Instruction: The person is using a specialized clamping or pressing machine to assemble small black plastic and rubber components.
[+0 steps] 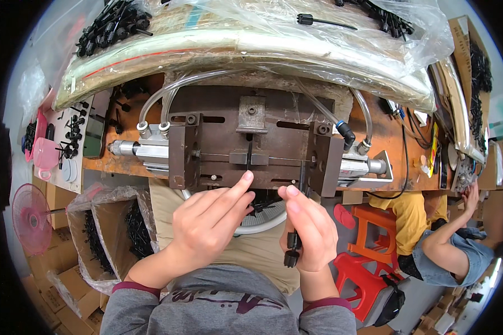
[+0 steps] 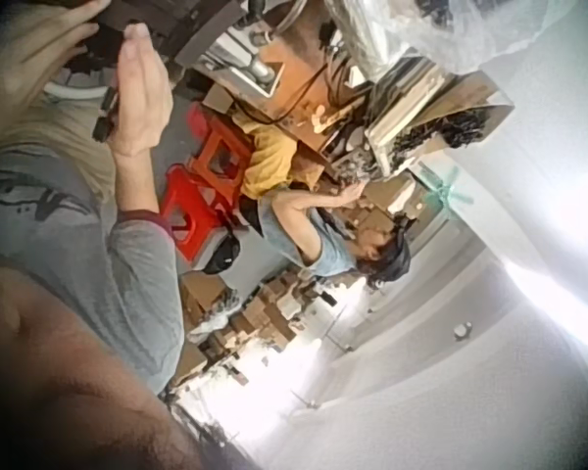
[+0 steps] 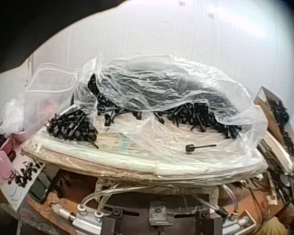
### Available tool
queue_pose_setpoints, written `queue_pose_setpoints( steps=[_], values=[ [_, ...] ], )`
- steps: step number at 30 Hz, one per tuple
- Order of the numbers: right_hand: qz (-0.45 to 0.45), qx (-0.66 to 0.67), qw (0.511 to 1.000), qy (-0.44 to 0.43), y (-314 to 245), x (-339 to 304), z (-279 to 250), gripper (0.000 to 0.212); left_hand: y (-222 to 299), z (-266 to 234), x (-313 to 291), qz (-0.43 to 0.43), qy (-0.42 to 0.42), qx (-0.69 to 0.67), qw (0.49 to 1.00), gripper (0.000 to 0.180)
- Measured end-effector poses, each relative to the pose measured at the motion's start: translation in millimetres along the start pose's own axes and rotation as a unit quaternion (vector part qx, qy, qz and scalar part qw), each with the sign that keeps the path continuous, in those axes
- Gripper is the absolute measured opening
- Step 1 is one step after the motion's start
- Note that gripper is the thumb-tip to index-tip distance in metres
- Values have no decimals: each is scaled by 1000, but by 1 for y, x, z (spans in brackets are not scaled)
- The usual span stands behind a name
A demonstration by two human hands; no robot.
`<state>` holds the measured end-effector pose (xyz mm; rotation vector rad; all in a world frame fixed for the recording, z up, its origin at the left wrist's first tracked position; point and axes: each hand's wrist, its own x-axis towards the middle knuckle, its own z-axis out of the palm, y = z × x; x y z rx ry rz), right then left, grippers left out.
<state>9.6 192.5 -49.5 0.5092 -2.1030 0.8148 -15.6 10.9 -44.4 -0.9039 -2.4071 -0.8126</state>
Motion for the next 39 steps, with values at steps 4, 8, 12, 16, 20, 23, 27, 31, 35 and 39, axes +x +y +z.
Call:
queue_pose_setpoints(
  steps=[4,8,12,16,20,23,27,31,35,39],
  values=[
    [3,97,995,34,1,-5,6,39,-2,-4,8,-13,-35,24,999,29],
    [14,74,996,-39,-2,-1,-7,34,-6,-5,12,-11,-54,12,998,30],
    [-18,28,999,-23,1,-1,-17,28,-1,-2,22,0,-53,7,999,25],
    [-68,14,993,94,2,-3,-9,29,-5,1,16,16,-43,12,999,20],
    [-67,16,986,153,1,-5,-7,25,-8,10,13,-71,-71,-71,992,20],
    [-76,6,984,159,-6,-10,-21,22,-8,2,10,0,-64,-82,995,14],
    [-48,-39,981,182,-11,-14,-33,16,23,-35,18,82,-108,-132,982,19],
    [-42,-68,977,200,-10,-14,-41,15,18,-39,-2,24,-217,-185,958,22],
    [-50,-123,970,205,-11,-15,-53,14,19,-24,-15,8,-264,-195,944,24],
    [-62,-125,968,209,-9,-21,-69,17,33,-12,-18,-18,-264,-226,938,24]
  ],
)
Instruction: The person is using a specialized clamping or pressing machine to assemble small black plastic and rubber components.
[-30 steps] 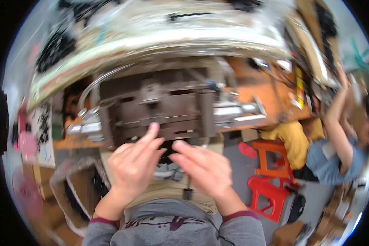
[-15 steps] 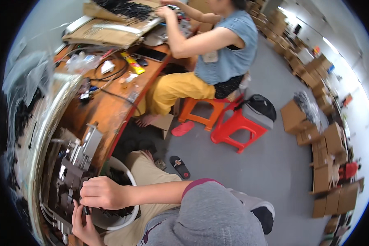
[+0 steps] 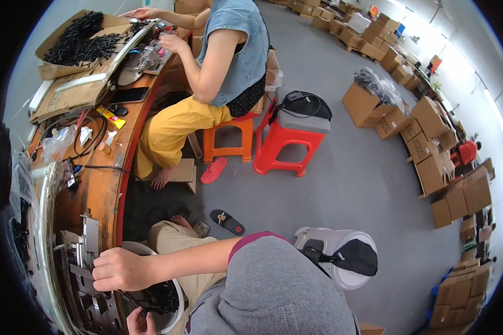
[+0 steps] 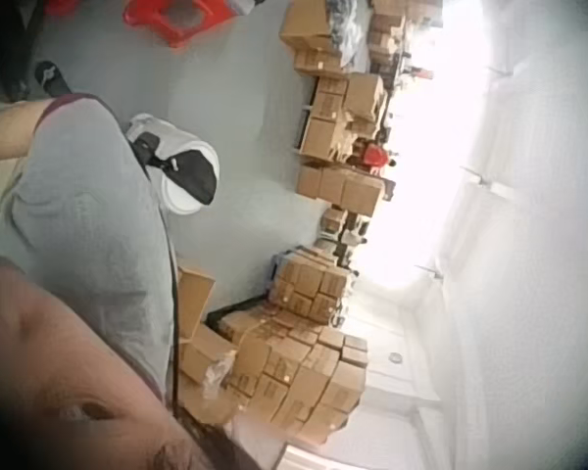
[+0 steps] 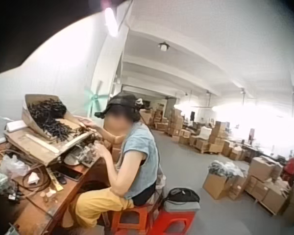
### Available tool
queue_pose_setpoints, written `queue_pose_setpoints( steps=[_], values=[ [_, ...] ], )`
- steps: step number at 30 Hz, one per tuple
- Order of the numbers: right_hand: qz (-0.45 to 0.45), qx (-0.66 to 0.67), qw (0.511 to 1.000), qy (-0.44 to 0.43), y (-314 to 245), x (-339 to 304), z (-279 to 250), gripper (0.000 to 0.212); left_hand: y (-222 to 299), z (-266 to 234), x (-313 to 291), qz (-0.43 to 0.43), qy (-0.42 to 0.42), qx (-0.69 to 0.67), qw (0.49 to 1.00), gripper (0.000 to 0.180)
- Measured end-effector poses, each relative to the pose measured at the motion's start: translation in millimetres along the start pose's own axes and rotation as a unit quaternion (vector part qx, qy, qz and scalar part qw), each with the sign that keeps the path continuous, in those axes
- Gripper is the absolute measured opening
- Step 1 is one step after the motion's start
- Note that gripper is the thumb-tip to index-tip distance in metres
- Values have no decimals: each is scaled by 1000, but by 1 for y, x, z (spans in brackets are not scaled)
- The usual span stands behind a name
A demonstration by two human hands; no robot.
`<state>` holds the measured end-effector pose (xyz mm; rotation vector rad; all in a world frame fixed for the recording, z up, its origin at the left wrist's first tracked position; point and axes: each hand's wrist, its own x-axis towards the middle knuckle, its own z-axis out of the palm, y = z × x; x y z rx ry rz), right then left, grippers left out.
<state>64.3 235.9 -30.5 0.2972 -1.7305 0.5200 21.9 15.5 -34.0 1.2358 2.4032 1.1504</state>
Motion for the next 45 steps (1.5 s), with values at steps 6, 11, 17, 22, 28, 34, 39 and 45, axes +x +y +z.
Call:
queue_pose_setpoints(
  steps=[6,11,17,22,28,34,39,45],
  values=[
    [21,-15,1000,5,-2,1,-8,15,-12,4,0,-91,16,-59,994,20],
    [24,-14,1000,11,-6,3,-2,15,-20,13,-9,-164,14,-94,982,17],
    [-15,24,1000,-4,-4,0,6,16,-22,18,-19,-179,34,0,983,20],
    [23,20,1000,1,-14,-3,7,13,-23,23,-26,-155,62,-31,985,26],
    [22,49,998,-16,-12,-2,19,13,-42,27,-28,-220,11,4,975,24],
    [24,73,995,-69,-4,-8,21,29,-53,26,-25,-266,58,-269,924,15],
    [38,87,987,-129,-4,-4,25,31,-50,10,-30,-274,52,-245,929,17],
    [-49,31,975,-214,-9,-2,41,29,-9,-8,-11,-93,187,-208,956,42]
  ],
)
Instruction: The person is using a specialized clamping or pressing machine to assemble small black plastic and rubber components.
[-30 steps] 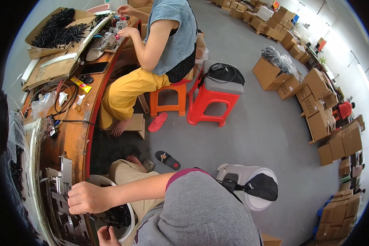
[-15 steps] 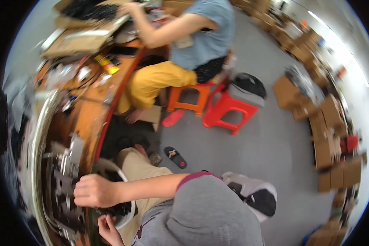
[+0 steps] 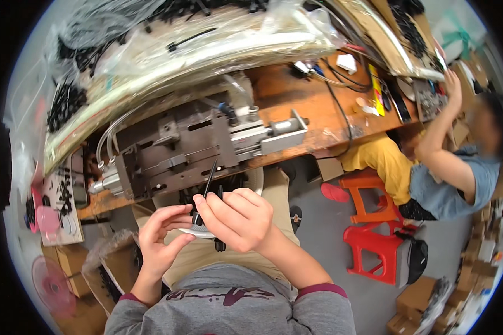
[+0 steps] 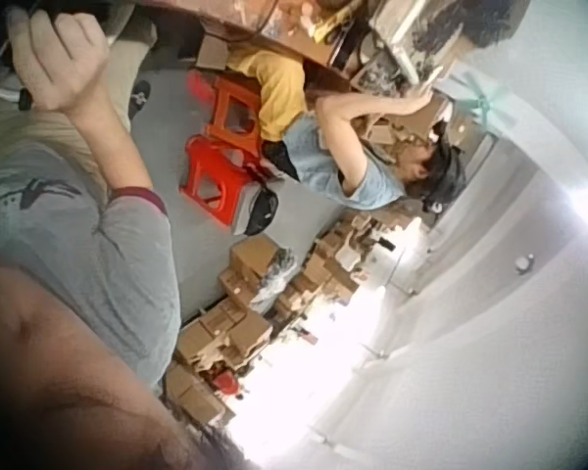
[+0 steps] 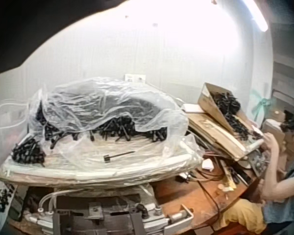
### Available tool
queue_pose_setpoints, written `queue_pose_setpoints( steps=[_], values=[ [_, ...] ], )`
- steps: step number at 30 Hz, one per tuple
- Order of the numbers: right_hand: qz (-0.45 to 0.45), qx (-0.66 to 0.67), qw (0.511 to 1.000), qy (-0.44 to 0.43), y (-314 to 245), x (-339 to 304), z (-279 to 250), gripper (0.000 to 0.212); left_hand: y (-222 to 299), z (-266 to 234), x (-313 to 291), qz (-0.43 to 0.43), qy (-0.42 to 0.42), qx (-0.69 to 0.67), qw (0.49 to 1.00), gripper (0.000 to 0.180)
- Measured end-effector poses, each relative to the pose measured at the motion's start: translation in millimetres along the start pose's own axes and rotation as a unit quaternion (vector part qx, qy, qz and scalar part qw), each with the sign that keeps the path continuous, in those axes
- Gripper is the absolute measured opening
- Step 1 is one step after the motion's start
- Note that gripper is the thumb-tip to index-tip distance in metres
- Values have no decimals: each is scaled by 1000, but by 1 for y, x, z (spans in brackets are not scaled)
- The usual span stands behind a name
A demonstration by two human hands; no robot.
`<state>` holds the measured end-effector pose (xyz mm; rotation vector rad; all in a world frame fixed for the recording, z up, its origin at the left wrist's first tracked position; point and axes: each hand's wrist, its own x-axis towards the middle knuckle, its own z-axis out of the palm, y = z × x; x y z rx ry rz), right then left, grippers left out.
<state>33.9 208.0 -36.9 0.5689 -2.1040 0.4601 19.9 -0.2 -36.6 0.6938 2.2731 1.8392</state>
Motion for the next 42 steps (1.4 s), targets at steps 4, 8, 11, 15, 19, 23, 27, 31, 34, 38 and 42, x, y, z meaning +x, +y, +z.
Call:
queue_pose_setpoints(
  steps=[4,8,11,15,19,23,27,31,34,38,42],
  values=[
    [-50,29,998,19,-8,16,6,23,16,-5,19,142,21,22,989,41],
    [-48,64,997,10,-2,23,14,25,24,-11,26,179,45,122,975,38],
    [25,81,996,29,5,9,23,26,12,-14,30,180,68,203,960,37],
    [134,170,975,42,3,8,20,50,-10,-8,38,186,80,303,931,32],
    [167,290,942,33,0,9,15,79,-18,-2,44,204,81,383,897,31],
    [149,274,950,11,-1,4,11,87,-9,-4,51,191,69,407,891,29],
    [149,298,943,-21,-6,8,4,65,-9,-5,50,181,62,402,896,28],
    [132,178,971,-90,-13,11,-2,43,-10,-5,49,179,67,393,900,27],
    [112,119,982,-95,-13,14,3,37,-12,-5,49,178,66,391,901,27],
    [109,116,982,-106,-14,17,9,33,-13,-4,49,179,70,389,901,27],
    [95,108,981,-132,-14,20,15,29,-12,-9,48,196,52,393,897,27]
  ],
)
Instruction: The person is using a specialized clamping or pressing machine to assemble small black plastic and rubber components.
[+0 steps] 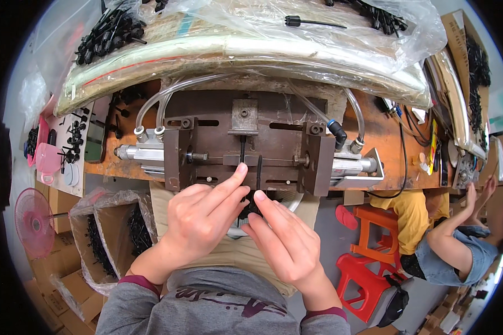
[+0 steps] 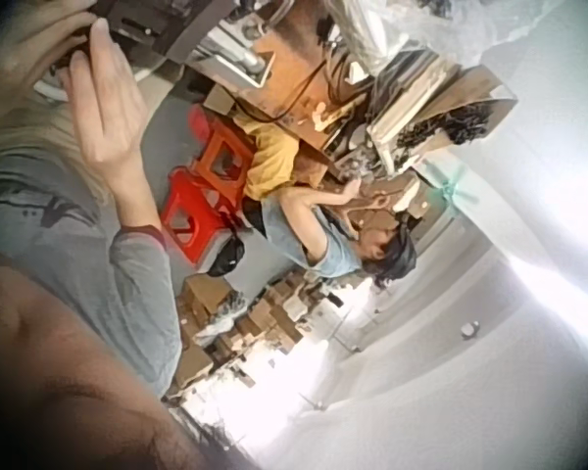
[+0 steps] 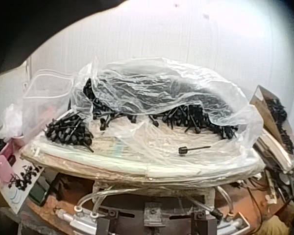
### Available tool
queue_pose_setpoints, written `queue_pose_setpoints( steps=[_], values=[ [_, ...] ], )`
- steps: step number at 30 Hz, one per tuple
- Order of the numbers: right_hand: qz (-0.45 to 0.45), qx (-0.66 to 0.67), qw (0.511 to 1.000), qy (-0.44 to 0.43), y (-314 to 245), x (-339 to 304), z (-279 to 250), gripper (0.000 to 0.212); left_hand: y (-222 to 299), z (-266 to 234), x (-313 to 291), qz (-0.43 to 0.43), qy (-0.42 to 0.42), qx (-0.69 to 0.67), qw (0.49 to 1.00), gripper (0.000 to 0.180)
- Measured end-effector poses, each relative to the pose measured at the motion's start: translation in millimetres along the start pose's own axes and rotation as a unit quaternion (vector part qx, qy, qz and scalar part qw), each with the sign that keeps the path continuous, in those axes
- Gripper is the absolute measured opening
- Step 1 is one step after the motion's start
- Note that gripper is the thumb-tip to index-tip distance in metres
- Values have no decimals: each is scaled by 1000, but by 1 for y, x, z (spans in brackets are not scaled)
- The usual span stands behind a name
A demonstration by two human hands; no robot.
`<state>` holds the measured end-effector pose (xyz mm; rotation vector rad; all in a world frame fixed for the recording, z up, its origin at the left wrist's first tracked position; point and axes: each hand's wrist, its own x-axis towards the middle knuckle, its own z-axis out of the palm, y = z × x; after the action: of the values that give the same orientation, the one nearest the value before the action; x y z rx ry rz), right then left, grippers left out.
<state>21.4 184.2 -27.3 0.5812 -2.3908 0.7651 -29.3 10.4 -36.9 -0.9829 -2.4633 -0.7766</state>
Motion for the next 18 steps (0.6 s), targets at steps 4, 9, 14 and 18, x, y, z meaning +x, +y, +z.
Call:
queue_pose_setpoints(
  steps=[4,9,14,18],
  values=[
    [3,-20,1000,-21,4,3,6,25,2,-33,-6,11,-94,-70,993,27],
    [0,-44,996,-83,4,12,18,25,-7,-36,-37,5,-186,-161,969,30],
    [2,-92,990,-107,1,23,26,27,-6,-31,-47,-1,-175,-177,968,36],
    [-15,-117,984,-137,0,26,21,20,-5,-30,-47,25,-183,-188,965,36]
  ],
)
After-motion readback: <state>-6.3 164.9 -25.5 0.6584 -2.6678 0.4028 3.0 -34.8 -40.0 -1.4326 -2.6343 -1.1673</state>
